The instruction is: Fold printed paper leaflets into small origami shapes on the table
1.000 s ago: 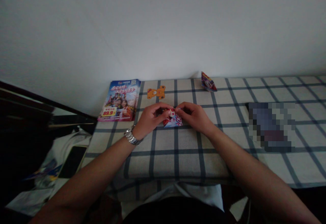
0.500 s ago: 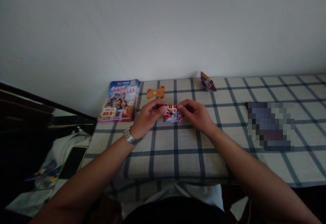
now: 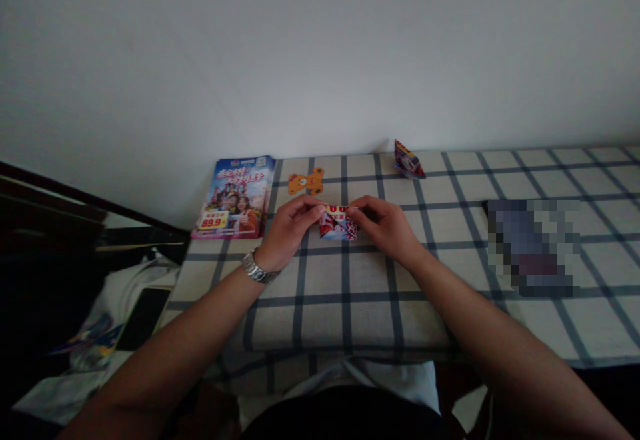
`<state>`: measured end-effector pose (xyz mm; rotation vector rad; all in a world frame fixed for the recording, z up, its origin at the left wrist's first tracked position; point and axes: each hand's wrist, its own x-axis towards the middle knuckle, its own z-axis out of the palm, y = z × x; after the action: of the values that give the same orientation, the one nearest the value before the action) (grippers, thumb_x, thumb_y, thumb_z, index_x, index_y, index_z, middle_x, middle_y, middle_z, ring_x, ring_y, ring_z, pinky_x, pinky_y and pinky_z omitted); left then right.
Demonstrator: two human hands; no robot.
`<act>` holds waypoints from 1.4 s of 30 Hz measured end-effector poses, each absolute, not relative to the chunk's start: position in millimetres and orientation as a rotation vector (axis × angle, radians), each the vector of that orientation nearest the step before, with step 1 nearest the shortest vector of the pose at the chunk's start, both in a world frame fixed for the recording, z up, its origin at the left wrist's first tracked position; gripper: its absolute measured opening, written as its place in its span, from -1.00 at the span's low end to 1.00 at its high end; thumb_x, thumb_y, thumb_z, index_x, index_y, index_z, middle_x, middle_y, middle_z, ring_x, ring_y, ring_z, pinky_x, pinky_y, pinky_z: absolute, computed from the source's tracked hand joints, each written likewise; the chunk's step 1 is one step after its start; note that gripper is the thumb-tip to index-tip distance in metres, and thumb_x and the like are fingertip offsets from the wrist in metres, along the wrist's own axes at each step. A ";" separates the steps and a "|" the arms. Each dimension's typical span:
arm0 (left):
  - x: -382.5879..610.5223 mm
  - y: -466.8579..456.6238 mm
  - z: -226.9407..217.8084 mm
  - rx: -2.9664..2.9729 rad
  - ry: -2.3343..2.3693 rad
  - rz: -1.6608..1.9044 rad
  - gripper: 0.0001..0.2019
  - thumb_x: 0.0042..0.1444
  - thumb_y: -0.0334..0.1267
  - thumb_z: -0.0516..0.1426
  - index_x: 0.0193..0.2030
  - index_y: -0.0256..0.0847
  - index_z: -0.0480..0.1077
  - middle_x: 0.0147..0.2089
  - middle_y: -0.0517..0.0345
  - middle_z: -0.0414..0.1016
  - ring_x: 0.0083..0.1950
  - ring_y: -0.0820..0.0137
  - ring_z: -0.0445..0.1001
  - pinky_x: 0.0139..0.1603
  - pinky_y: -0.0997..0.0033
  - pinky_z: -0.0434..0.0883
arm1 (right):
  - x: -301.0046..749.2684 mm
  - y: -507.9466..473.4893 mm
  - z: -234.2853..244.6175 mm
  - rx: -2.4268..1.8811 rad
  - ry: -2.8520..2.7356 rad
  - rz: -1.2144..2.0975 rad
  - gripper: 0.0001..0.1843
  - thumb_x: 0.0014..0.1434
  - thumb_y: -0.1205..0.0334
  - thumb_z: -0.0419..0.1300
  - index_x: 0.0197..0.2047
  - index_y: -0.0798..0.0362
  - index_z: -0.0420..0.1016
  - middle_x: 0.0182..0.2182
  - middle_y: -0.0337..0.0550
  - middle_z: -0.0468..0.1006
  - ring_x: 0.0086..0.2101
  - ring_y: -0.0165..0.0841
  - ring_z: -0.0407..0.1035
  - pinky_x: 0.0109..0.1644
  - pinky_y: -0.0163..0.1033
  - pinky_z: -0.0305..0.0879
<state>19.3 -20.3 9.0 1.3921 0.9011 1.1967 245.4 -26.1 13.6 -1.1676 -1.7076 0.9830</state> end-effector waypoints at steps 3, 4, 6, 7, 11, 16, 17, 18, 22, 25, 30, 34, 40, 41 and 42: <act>19.9 -19.0 6.6 1.349 0.899 1.198 -0.78 0.24 -0.07 0.32 -0.20 -0.19 0.59 -0.26 0.13 0.61 -0.25 0.42 0.52 -0.13 0.40 0.47 | 245.5 -26.0 13.0 -1.179 -1.702 0.978 -0.67 0.33 -0.09 0.28 -0.14 0.01 0.65 -0.29 -0.12 0.68 -0.35 -0.28 0.50 -0.29 -0.19 0.39; 20.0 -18.5 5.7 1.336 0.902 1.200 -0.78 0.23 -0.06 0.33 -0.20 -0.19 0.60 -0.23 0.12 0.63 -0.23 0.41 0.53 -0.11 0.38 0.48 | 245.5 -25.8 12.6 -1.180 -1.696 0.978 -0.67 0.33 -0.10 0.28 -0.14 0.01 0.65 -0.30 -0.13 0.68 -0.35 -0.28 0.50 -0.30 -0.19 0.38; 20.3 -17.8 4.1 1.316 0.906 1.197 -0.78 0.22 -0.06 0.34 -0.19 -0.18 0.62 -0.17 0.08 0.66 -0.17 0.37 0.57 -0.06 0.35 0.50 | 245.4 -25.6 11.8 -1.182 -1.686 0.977 -0.68 0.33 -0.09 0.29 -0.14 0.00 0.64 -0.31 -0.13 0.68 -0.37 -0.28 0.49 -0.32 -0.20 0.37; 20.3 -17.6 3.5 1.307 0.903 1.193 -0.78 0.21 -0.06 0.34 -0.18 -0.17 0.63 -0.13 0.06 0.67 -0.14 0.36 0.58 -0.04 0.33 0.51 | 245.4 -25.5 11.4 -1.184 -1.682 0.974 -0.68 0.33 -0.09 0.29 -0.14 0.00 0.64 -0.31 -0.13 0.68 -0.37 -0.29 0.49 -0.32 -0.20 0.37; 19.5 -18.1 2.9 1.298 0.885 1.172 -0.76 0.21 -0.05 0.35 -0.11 -0.15 0.66 -0.05 0.03 0.69 -0.06 0.31 0.61 0.06 0.26 0.53 | 246.0 -25.3 10.6 -1.200 -1.690 0.934 -0.67 0.32 -0.09 0.29 -0.14 0.01 0.64 -0.33 -0.13 0.67 -0.37 -0.29 0.49 -0.33 -0.21 0.36; 18.5 -20.6 6.2 1.319 0.859 1.161 -0.73 0.23 -0.07 0.34 -0.01 -0.14 0.64 0.00 0.02 0.68 -0.03 0.31 0.62 0.07 0.28 0.55 | 247.0 -25.0 11.2 -1.227 -1.690 0.866 -0.67 0.32 -0.09 0.30 -0.16 0.01 0.63 -0.37 -0.16 0.65 -0.41 -0.31 0.48 -0.37 -0.24 0.36; 18.5 -21.0 7.2 1.330 0.858 1.159 -0.73 0.22 -0.07 0.35 -0.01 -0.15 0.64 -0.01 0.01 0.68 -0.04 0.32 0.62 0.06 0.29 0.55 | 247.1 -25.1 11.6 -1.223 -1.693 0.864 -0.67 0.32 -0.09 0.30 -0.15 0.01 0.63 -0.37 -0.16 0.65 -0.41 -0.32 0.48 -0.37 -0.24 0.36; 18.5 -21.3 8.1 1.342 0.864 1.158 -0.72 0.22 -0.07 0.35 -0.02 -0.16 0.63 -0.02 0.01 0.68 -0.05 0.32 0.62 0.05 0.30 0.55 | 247.1 -25.3 12.2 -1.219 -1.697 0.860 -0.68 0.32 -0.10 0.30 -0.15 0.00 0.63 -0.37 -0.16 0.65 -0.41 -0.31 0.49 -0.37 -0.24 0.36; 18.6 -21.5 10.1 1.392 0.913 1.152 -0.71 0.23 -0.03 0.34 -0.07 -0.20 0.61 -0.09 0.02 0.67 -0.12 0.34 0.60 -0.05 0.34 0.56 | 246.3 -26.9 15.3 -1.235 -1.733 0.834 -0.67 0.32 -0.11 0.28 -0.16 0.00 0.63 -0.37 -0.15 0.66 -0.41 -0.30 0.49 -0.36 -0.22 0.38; 19.1 -21.0 9.3 1.382 0.914 1.144 -0.70 0.23 -0.01 0.33 -0.11 -0.21 0.60 -0.13 0.03 0.65 -0.16 0.36 0.58 -0.09 0.36 0.54 | 245.7 -27.8 16.1 -1.239 -1.738 0.830 -0.67 0.33 -0.10 0.28 -0.16 -0.01 0.63 -0.37 -0.15 0.66 -0.40 -0.29 0.50 -0.36 -0.23 0.39; 20.1 -20.1 6.3 1.321 0.909 1.183 -0.69 0.19 0.01 0.35 -0.16 -0.21 0.57 -0.17 0.07 0.63 -0.18 0.38 0.57 -0.08 0.38 0.53 | 245.9 -27.4 13.4 -1.203 -1.715 0.852 -0.69 0.32 -0.09 0.29 -0.16 -0.02 0.64 -0.35 -0.16 0.67 -0.39 -0.30 0.50 -0.33 -0.22 0.39; 19.6 -19.1 4.9 1.350 0.909 1.185 -0.71 0.23 0.00 0.33 -0.18 -0.21 0.57 -0.24 0.11 0.60 -0.22 0.41 0.54 -0.12 0.40 0.51 | 245.3 -27.3 14.3 -1.205 -1.717 0.842 -0.70 0.32 -0.07 0.30 -0.17 -0.01 0.63 -0.37 -0.17 0.65 -0.41 -0.33 0.48 -0.36 -0.24 0.37; 18.5 -19.9 7.6 1.390 0.937 1.194 -0.74 0.25 -0.01 0.31 -0.19 -0.20 0.59 -0.23 0.10 0.62 -0.21 0.39 0.55 -0.12 0.38 0.51 | 245.3 -27.7 14.6 -1.205 -1.731 0.879 -0.66 0.32 -0.12 0.29 -0.15 -0.01 0.62 -0.35 -0.15 0.66 -0.40 -0.29 0.49 -0.35 -0.21 0.40; 18.3 -20.4 8.4 1.396 0.949 1.195 -0.73 0.25 -0.01 0.30 -0.18 -0.19 0.59 -0.23 0.10 0.63 -0.21 0.38 0.55 -0.12 0.38 0.51 | 245.5 -27.8 14.0 -1.200 -1.728 0.894 -0.66 0.32 -0.12 0.29 -0.14 -0.01 0.61 -0.34 -0.14 0.67 -0.39 -0.28 0.50 -0.34 -0.20 0.40; 18.1 -20.8 9.2 1.405 0.960 1.194 -0.74 0.25 -0.01 0.30 -0.18 -0.19 0.59 -0.23 0.10 0.63 -0.21 0.38 0.56 -0.13 0.38 0.51 | 245.6 -27.9 13.5 -1.196 -1.724 0.907 -0.67 0.32 -0.12 0.29 -0.13 -0.02 0.61 -0.32 -0.13 0.67 -0.39 -0.28 0.50 -0.33 -0.19 0.41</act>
<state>18.1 -20.8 9.2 1.4052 0.9595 1.1938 245.6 -27.9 13.5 -1.1956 -1.7240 0.9066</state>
